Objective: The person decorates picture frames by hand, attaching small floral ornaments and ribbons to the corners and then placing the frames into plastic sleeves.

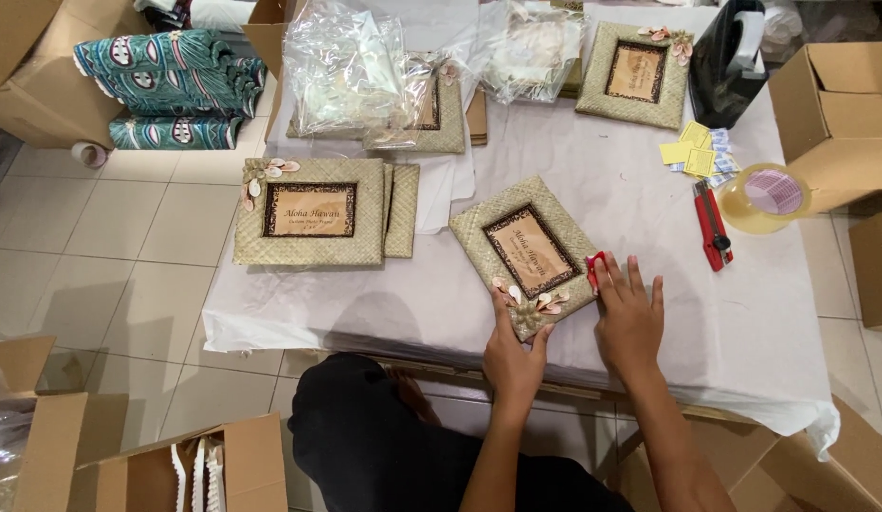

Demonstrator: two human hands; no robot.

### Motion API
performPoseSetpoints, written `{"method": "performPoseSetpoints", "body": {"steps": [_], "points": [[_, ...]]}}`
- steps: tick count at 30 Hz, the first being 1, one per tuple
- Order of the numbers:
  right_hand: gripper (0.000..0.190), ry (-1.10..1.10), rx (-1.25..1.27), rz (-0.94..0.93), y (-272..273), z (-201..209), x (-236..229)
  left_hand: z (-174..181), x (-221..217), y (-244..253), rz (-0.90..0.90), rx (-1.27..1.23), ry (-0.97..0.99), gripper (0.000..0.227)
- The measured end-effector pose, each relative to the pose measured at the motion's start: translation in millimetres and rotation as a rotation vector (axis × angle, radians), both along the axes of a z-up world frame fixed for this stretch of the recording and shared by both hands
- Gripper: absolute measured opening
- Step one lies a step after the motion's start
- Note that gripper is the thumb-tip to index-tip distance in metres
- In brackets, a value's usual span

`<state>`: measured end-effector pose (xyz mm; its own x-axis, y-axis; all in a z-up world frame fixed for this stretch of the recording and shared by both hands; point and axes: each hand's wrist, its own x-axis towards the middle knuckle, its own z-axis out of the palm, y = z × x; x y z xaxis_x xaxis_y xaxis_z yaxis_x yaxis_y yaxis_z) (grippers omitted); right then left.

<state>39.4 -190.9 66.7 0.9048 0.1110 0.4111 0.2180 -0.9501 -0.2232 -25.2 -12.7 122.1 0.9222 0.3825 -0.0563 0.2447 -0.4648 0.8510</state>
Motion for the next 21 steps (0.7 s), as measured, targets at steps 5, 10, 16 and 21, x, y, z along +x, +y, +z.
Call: {"method": "performPoseSetpoints", "body": {"steps": [5, 10, 16, 21], "points": [[0.034, -0.048, 0.035, -0.094, -22.4, 14.2, 19.5, 0.7, -1.4, 0.0, 0.001, -0.018, -0.002, 0.099], [0.026, -0.178, 0.314, -0.122, -21.4, 47.4, 27.6, -2.4, -2.0, -2.4, 0.016, -0.008, -0.024, 0.101], [0.03, -0.046, 0.523, 0.063, 1.0, 45.3, 21.5, 0.9, -2.7, -1.2, 0.021, -0.009, -0.034, 0.101], [0.016, -0.108, 0.3, 0.162, 23.7, 47.8, 3.7, -3.0, -1.8, -2.1, 0.019, -0.012, -0.001, 0.1]]}}
